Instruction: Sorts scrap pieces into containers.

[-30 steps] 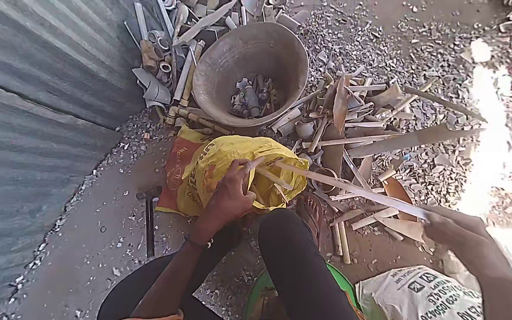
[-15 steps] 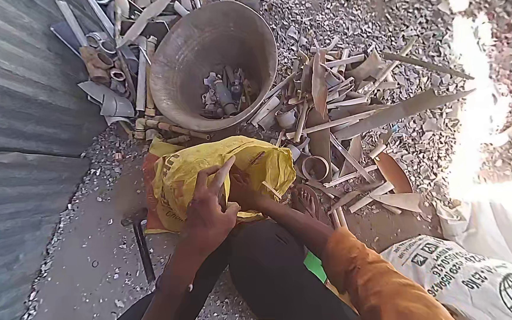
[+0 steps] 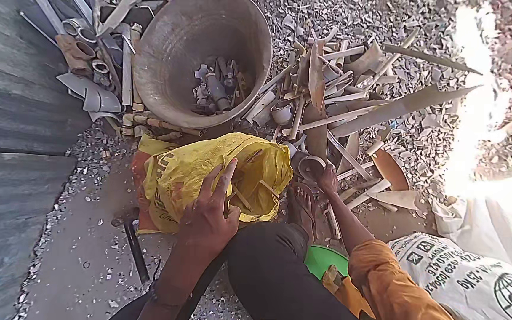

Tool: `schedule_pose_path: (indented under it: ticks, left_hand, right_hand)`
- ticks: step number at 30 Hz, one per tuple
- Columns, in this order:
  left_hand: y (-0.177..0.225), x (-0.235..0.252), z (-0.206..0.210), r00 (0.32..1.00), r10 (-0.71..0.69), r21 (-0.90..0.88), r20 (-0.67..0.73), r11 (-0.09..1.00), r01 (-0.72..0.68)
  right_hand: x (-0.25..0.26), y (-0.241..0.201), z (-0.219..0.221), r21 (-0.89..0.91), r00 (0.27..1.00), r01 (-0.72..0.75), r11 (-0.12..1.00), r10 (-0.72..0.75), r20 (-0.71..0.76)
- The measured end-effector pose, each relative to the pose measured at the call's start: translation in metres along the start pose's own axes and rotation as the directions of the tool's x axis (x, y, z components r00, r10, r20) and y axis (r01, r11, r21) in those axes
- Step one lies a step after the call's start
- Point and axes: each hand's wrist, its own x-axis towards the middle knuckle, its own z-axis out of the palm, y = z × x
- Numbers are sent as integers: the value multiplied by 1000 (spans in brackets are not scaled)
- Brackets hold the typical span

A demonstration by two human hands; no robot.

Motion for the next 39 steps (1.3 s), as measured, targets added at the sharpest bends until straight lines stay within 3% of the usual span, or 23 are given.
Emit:
schedule_pose_path:
  ticks: [3,6,9,11,12,14,16,17,18,20,23,25,27,29,31,33,35,37,39]
  left_hand:
    - [-2,0,-1,999,-21,-7,24,1000,21]
    - [-4,0,-5,999,-23,-2,31,1000,23]
    - [-1,-6,-1,1000,-9,-7,30,1000,9]
    - [0,-7,4,999,14,-22,32,1000,-13]
    - [1,-7,5,999,15,-28,46,1000,-14]
    - [2,-7,7,998,21,-29,63,999,-19]
    - [2,-6,9,997,22,-10,69,1000,-21]
    - [3,-5,9,997,13,-5,79,1000,-12]
    - [3,-5,9,996,12,0,83,1000,-12]
    - [0,-6,10,996,20,-9,87,1000,-19]
    - [-6,-10,12,994,33,-30,105,999,-30]
    - [-8,-14,13,993,51,-45,109,998,-46]
    - [-11,-16,14,992,92,-40,89,995,-89]
    - [-13,-18,14,990,118,-27,74,993,-116]
    - [-14,-18,14,992,100,-17,76,995,-99]
    - [-16,-16,16,994,90,-19,69,996,-89]
    - [-17,-14,17,994,92,-31,66,995,-91]
    - [-18,-13,19,992,106,-39,70,994,-104]
    - [-18,-11,19,991,115,-36,73,993,-113]
  right_hand:
    - [-18,8,-16,-35,998,54,998,-55,-31]
    - [-46,28,-36,195,989,93,976,-67,-135]
    - [-82,22,-60,389,996,63,919,-33,-82]
    - [-116,-14,-68,468,985,126,875,-165,44]
    - [-135,-35,-64,560,947,154,814,-284,153]
    - [-166,-69,-42,780,739,128,612,-584,336]
    - [-182,-94,-20,845,543,209,493,-777,319]
    - [-186,-101,-20,818,523,328,472,-812,259]
    - [-185,-102,-23,749,550,463,474,-816,177]
    - [-166,-87,-35,497,679,591,635,-724,118]
    - [-109,-28,-34,231,890,428,874,-453,63]
    - [-74,22,-24,4,966,220,976,-218,139]
    - [-55,58,-14,-183,972,85,979,-40,233]
    - [-48,72,-3,-263,971,15,965,49,232]
    - [-34,81,20,-296,992,-6,955,42,116]
    - [-25,83,38,-193,1000,18,981,-19,-5]
    - [-26,54,4,-256,941,-56,965,137,310]
    - [-29,55,12,-196,981,-44,980,79,176]
    - [-24,57,8,-189,983,-39,981,71,168]
